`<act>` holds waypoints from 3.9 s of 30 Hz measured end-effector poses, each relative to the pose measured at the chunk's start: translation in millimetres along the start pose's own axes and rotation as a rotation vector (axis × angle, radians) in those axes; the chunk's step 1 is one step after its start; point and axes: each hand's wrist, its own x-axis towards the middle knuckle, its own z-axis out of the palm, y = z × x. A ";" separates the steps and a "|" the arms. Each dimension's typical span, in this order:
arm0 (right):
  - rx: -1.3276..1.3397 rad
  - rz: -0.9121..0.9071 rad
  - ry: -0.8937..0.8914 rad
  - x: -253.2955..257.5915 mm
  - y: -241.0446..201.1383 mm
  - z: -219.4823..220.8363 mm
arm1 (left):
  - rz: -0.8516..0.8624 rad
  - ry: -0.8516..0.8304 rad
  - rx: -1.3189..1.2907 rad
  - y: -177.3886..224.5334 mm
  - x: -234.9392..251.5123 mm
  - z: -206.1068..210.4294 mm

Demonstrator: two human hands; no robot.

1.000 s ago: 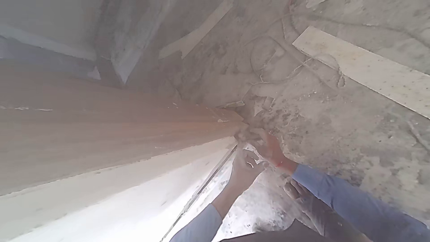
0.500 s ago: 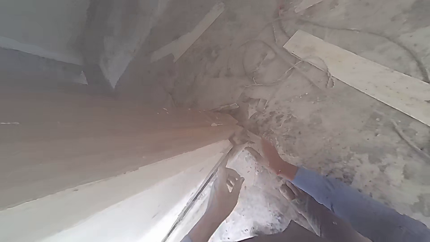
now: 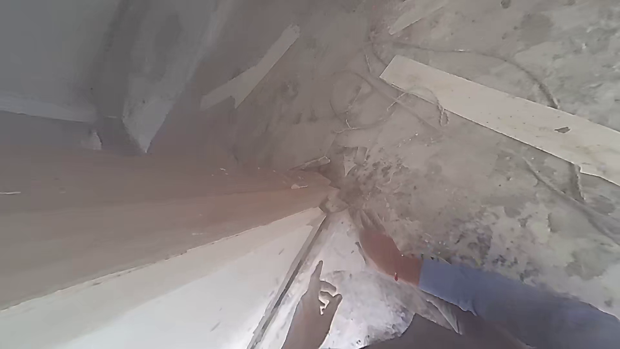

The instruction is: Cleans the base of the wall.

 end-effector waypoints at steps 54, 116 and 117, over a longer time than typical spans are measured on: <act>-0.290 -0.517 -0.374 -107.7 -127.1 30.7 | -0.129 0.664 -1.444 -49.3 -77.6 91.4; -0.996 -0.542 -0.318 -69.1 -87.3 89.4 | -0.379 1.010 -0.783 -148.2 -38.9 61.8; -1.017 -0.536 -0.321 -66.1 -79.8 91.0 | -0.367 0.985 -0.804 -141.8 -36.3 61.7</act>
